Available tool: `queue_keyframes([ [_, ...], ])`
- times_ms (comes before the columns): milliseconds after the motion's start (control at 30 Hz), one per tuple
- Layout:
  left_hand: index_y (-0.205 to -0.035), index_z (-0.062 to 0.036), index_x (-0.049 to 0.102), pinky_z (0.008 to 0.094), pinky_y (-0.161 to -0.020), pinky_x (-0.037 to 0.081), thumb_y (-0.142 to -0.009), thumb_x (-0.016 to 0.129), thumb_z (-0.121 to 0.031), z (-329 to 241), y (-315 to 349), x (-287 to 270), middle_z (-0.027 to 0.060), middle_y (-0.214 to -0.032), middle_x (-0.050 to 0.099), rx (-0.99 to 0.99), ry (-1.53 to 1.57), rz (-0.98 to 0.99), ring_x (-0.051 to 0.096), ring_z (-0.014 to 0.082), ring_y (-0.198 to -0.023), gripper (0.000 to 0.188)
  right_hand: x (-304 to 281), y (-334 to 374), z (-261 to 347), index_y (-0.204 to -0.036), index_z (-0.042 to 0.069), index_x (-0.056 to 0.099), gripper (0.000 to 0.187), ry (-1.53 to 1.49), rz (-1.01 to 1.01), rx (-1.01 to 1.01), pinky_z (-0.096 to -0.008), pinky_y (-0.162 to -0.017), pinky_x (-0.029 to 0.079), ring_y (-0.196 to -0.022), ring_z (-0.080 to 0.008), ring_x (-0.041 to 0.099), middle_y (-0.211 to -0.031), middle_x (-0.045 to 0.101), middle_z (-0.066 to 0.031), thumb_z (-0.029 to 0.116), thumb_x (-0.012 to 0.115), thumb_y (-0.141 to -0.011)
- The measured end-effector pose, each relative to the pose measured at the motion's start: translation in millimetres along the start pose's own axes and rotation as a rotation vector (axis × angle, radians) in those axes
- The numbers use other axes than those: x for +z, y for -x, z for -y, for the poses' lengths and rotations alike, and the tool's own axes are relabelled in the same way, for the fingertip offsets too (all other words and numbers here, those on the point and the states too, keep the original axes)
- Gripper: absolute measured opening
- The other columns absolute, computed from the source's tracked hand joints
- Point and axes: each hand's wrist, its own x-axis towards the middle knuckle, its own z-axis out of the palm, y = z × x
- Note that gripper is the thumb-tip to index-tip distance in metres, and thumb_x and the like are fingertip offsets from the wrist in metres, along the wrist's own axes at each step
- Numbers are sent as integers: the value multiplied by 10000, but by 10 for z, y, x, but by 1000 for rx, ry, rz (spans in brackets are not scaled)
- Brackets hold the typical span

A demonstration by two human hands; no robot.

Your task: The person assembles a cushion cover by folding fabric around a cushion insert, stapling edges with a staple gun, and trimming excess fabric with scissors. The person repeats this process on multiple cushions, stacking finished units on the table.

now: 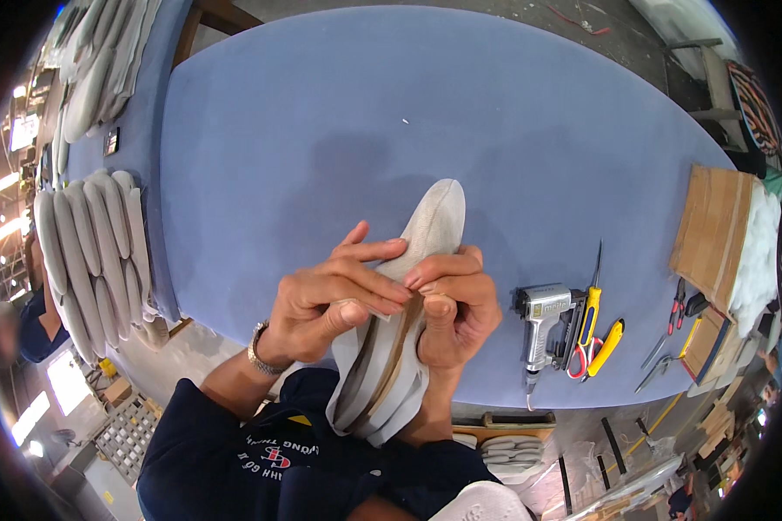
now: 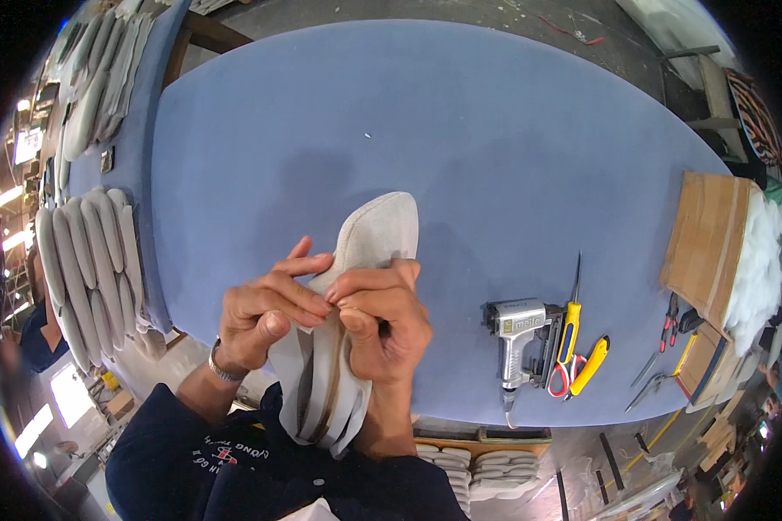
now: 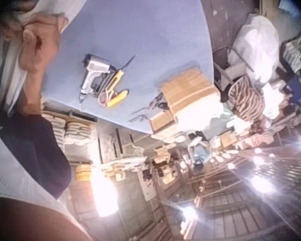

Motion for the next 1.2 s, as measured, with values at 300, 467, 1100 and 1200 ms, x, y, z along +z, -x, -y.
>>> queue_keyframes([
  [300, -1216, 23, 715, 534, -1212, 282, -1099, 419, -293, 469, -984, 226, 279, -1484, 539, 185, 71, 79, 402, 406, -1473, 449, -197, 6, 13, -879, 110, 605, 289, -92, -103, 26, -352, -825, 383, -721, -117, 577, -848, 731, -87, 356, 686, -1008],
  [467, -1208, 16, 716, 551, -1202, 298, -1055, 517, -244, 447, -1068, 512, 232, -1433, 604, 77, 41, 56, 460, 399, -1437, 362, -327, -15, -50, -894, 119, 629, 267, -184, -97, 64, -364, -877, 384, -750, -128, 606, -861, 733, -80, 353, 659, -1021],
  [1100, -1385, -43, 608, 475, -1174, 356, -938, 657, -94, 467, -909, 721, 148, -1411, 622, 105, -90, -53, 493, 364, -1406, 452, -2184, 908, -206, -1448, 59, 442, 778, 1474, -15, 478, -472, -933, 499, -1106, -390, 599, -1246, 602, -198, 70, 816, -766],
  [1200, -1449, -50, 565, 471, -1186, 341, -927, 678, -108, 467, -856, 688, 162, -1439, 597, 47, -38, -48, 473, 372, -1421, 537, -2245, 681, -27, -1381, 17, 482, 699, 1251, -58, 603, -407, -821, 536, -964, -301, 644, -1077, 629, -155, 46, 798, -758],
])
